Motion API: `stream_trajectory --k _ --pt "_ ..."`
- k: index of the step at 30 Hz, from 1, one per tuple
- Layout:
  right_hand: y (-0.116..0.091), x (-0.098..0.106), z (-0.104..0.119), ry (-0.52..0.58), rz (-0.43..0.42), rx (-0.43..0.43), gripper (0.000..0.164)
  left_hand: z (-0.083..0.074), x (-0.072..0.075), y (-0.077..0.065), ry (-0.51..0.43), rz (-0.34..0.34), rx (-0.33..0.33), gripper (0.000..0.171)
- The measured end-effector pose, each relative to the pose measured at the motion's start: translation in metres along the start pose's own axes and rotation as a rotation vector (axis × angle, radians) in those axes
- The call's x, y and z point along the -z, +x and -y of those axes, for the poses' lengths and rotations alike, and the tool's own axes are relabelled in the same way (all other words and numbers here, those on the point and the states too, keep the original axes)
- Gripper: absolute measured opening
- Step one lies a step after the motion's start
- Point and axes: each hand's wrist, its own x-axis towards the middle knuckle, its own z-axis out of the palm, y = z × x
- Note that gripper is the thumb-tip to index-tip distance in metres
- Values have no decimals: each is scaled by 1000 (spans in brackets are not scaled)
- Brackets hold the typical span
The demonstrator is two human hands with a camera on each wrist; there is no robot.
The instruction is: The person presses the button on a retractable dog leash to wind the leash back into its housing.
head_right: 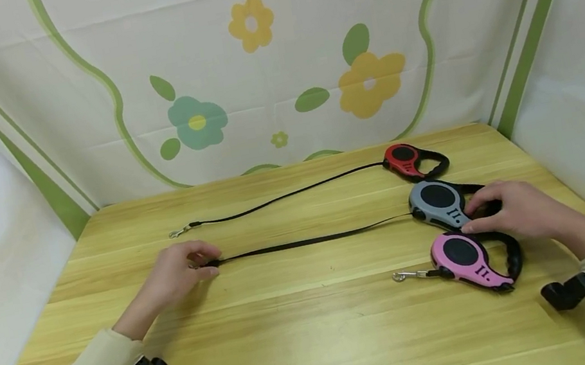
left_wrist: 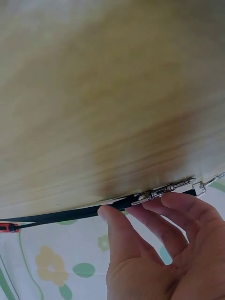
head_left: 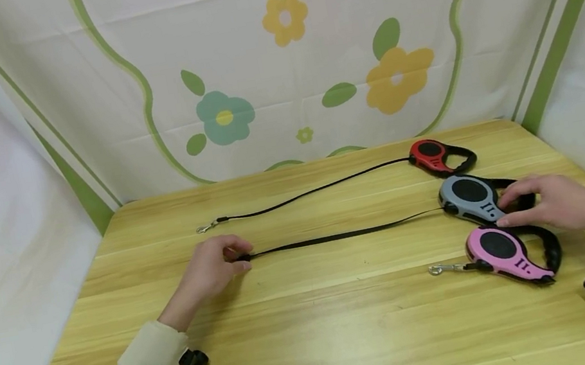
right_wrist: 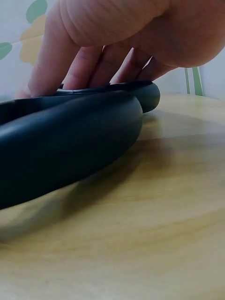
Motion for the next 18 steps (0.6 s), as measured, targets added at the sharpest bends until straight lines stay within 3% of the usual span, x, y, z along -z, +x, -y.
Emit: stream_trajectory --k 12,18 --pt "2 2 -7 10 28 10 20 5 -1 0 51 -10 -38 16" --pt "0 -3 -9 22 -17 33 18 4 -2 1 73 -13 -50 14"
